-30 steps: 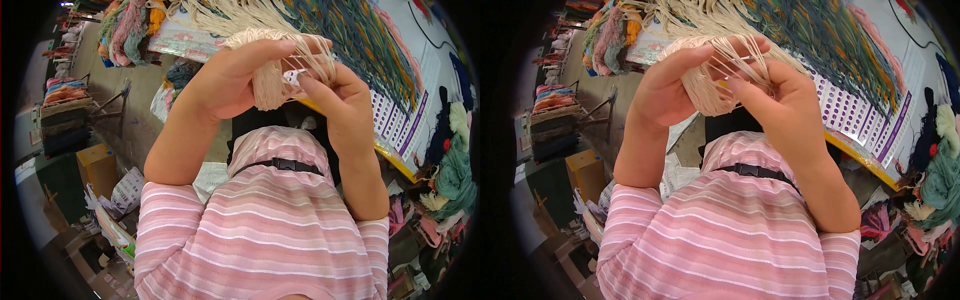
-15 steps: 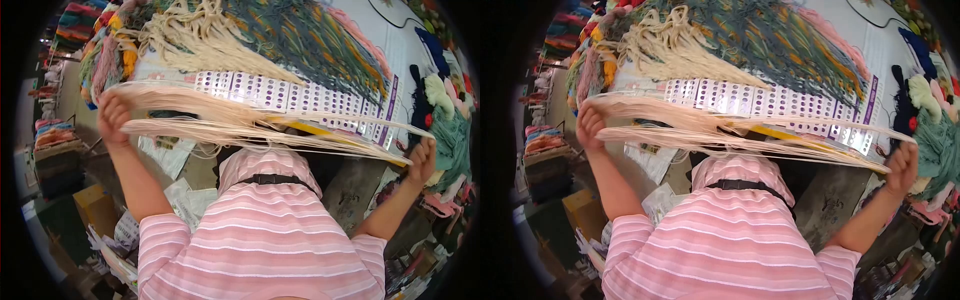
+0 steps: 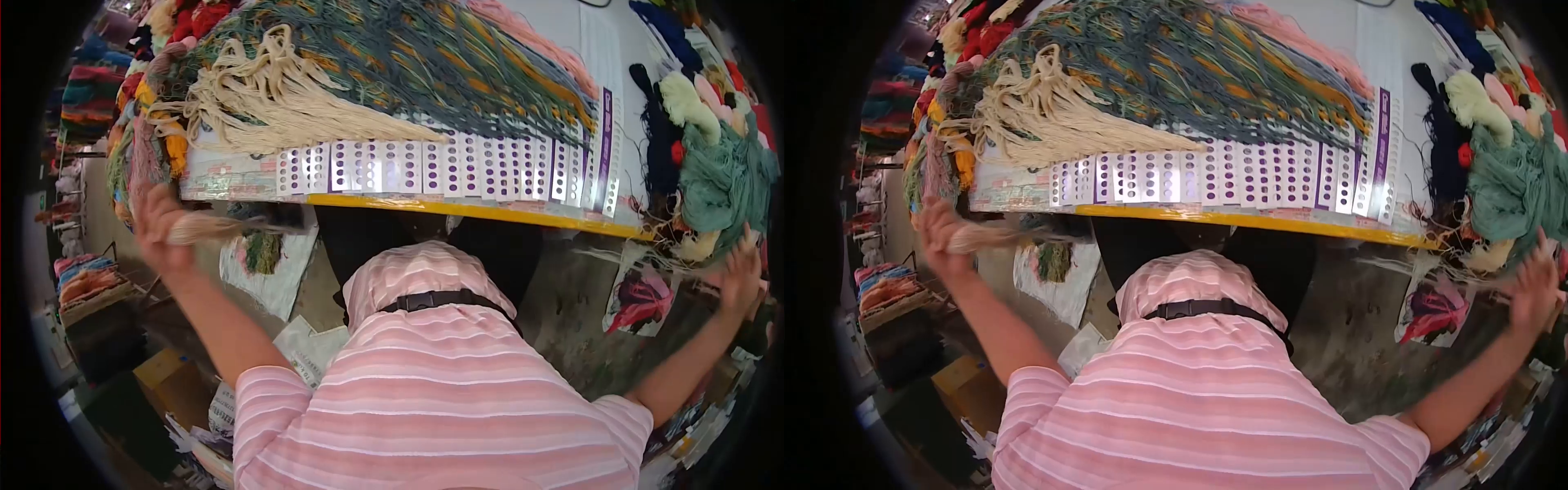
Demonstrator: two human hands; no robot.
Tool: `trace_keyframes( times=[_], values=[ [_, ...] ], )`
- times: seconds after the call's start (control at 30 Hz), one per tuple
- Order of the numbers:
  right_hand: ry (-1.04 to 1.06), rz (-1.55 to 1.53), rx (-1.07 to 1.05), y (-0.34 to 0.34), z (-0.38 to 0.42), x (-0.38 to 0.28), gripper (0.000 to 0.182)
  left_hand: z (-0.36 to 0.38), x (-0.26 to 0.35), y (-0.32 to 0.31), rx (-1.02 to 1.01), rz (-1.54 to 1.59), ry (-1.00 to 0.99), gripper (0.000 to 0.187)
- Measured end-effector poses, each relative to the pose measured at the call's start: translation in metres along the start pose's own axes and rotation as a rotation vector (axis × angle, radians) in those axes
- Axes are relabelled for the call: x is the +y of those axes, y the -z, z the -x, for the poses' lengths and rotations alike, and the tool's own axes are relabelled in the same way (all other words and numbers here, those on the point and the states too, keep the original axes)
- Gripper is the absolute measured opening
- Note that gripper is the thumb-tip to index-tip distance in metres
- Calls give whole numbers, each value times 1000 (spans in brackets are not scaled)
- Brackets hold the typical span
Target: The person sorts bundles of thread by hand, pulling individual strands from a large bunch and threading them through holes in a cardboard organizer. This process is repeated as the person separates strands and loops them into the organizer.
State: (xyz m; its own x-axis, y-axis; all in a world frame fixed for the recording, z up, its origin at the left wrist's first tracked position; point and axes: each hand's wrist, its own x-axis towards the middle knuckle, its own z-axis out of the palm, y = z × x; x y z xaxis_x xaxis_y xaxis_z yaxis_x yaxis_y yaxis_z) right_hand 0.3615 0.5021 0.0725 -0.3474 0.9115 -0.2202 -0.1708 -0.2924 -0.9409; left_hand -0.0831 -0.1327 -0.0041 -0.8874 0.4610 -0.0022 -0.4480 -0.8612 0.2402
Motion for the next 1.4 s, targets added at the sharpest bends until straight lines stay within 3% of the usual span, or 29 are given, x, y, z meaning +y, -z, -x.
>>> trace_keyframes(
  times=[0.03,0.07,0.1,0.17,0.2,0.23,0.27,0.43,0.53,0.63,0.73,0.83,0.93,1.03,1.17,1.23,1.27,1.3,1.33,1.37,1.4],
  values=[
    [45,249,-226,-21,0,30,53,-3,-46,-1,-11,-11,66,31],
    [-45,152,-449,-49,-2,60,51,-9,-82,8,6,126,227,38],
    [-139,167,-392,-107,23,87,52,-14,-119,18,45,264,385,46],
    [-58,358,-515,-153,23,160,36,-27,-185,18,183,93,552,49],
    [-159,429,-462,-186,33,184,29,-29,-216,7,263,-224,545,53],
    [-197,443,-570,-208,43,203,26,-35,-236,21,169,-312,605,51],
    [-156,469,-613,-224,45,231,25,-33,-259,15,210,-486,622,49],
    [21,713,-641,-250,49,294,20,-33,-303,20,192,-944,672,44],
    [-65,738,-628,-252,50,288,17,-41,-313,16,155,-1174,680,32],
    [-118,653,-596,-257,47,292,18,-58,-328,34,104,-1334,823,19],
    [-123,737,-549,-261,49,288,16,-60,-332,39,226,-1205,785,9],
    [10,849,-554,-259,53,292,15,-60,-332,34,237,-1168,776,9],
    [330,859,-597,-248,57,302,16,-63,-332,45,203,-1117,788,8],
    [303,649,-639,-236,58,309,15,-63,-334,44,200,-1210,773,16],
    [36,653,-684,-235,54,305,18,-62,-333,35,203,-1398,631,9],
    [266,746,-632,-237,63,301,22,-71,-311,33,225,-1622,470,8],
    [380,791,-604,-236,66,298,23,-79,-290,36,303,-1665,361,7],
    [491,921,-641,-235,66,293,25,-86,-275,12,714,-1696,468,9],
    [531,994,-630,-232,69,293,24,-89,-258,27,583,-1174,165,11],
    [574,1065,-625,-232,71,293,23,-99,-235,45,359,-1027,109,17],
    [621,1132,-623,-233,72,293,22,-96,-235,36,375,-983,126,17]
  ],
)
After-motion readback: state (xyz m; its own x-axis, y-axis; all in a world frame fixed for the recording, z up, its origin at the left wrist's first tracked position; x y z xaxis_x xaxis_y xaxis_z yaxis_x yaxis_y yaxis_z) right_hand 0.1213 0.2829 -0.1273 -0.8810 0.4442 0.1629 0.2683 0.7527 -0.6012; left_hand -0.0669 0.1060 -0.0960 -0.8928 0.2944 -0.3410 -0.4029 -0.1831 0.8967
